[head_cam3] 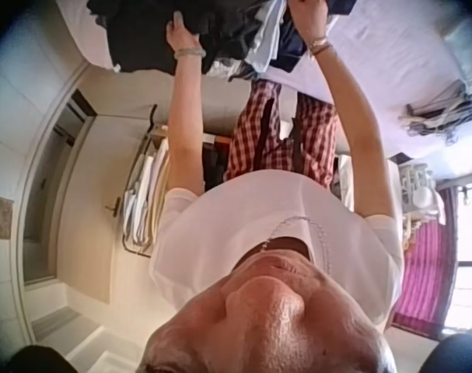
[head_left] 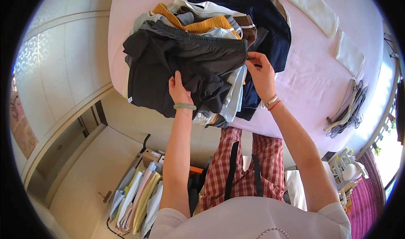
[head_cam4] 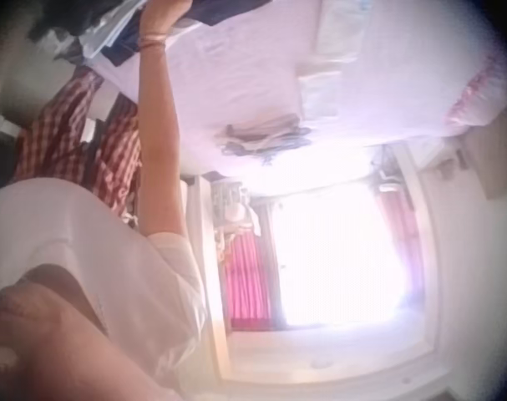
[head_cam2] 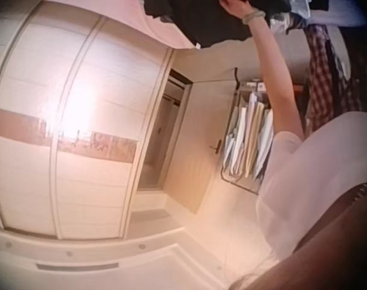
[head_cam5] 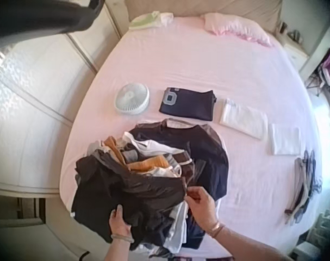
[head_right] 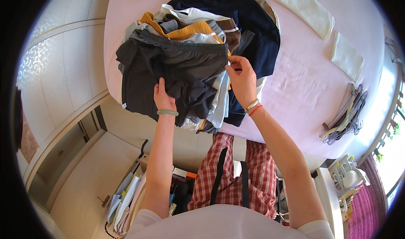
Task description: The person folds several pieces of clothing on a bed, including a black t-shirt, dark shorts, a white t-shirt, and a light-colored t-shirt. They smooth and align each item before folding it into a neat stack.
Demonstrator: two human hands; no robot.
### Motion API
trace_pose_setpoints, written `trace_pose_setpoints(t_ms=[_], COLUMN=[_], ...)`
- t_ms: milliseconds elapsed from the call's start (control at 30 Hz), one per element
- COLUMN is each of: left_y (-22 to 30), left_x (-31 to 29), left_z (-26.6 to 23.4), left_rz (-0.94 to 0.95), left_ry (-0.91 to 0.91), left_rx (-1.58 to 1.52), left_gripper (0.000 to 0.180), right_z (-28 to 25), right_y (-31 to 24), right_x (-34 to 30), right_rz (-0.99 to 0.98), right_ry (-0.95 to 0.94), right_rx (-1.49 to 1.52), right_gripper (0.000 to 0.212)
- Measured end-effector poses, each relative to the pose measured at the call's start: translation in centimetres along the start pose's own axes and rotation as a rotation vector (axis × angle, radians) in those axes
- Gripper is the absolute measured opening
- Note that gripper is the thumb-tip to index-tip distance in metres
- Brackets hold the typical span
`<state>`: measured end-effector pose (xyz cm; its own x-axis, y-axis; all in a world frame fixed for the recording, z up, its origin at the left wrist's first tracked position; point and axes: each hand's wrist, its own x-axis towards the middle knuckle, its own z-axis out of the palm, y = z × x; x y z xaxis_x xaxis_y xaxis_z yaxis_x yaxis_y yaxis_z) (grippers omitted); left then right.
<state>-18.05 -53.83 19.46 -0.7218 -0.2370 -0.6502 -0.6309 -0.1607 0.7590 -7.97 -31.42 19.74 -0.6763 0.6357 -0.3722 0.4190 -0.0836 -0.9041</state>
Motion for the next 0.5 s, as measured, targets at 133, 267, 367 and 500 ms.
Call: trace_pose_setpoints(t_ms=[133, 267, 367, 500], left_y=[1.2, 0.7, 0.0, -0.6], left_x=[-4.0, -10.3, -15.2, -17.8], left_z=[2.4, 2.8, 2.6, 1.7], left_rz=[0.307, 0.398, 0.163, 0.084], left_ry=[-0.053, -0.288, -0.426, -0.377], left_rx=[0.16, 0.368, 0.252, 0.156], left_gripper=[0.028, 0.02, 0.016, 0.015], right_z=[0.5, 2.2, 1.7, -0.1], right_y=[-2.5, -4.4, -5.2, -5.3], right_x=[-2.5, -3.2, -2.3, -4.1], right_rz=[0.0, 0.236, 0.359, 0.59], right_ry=[-0.308, -0.483, -0.691, -0.558], right_rx=[0.105, 0.309, 0.015, 0.669], right_gripper=[0.026, 0.037, 0.036, 0.035])
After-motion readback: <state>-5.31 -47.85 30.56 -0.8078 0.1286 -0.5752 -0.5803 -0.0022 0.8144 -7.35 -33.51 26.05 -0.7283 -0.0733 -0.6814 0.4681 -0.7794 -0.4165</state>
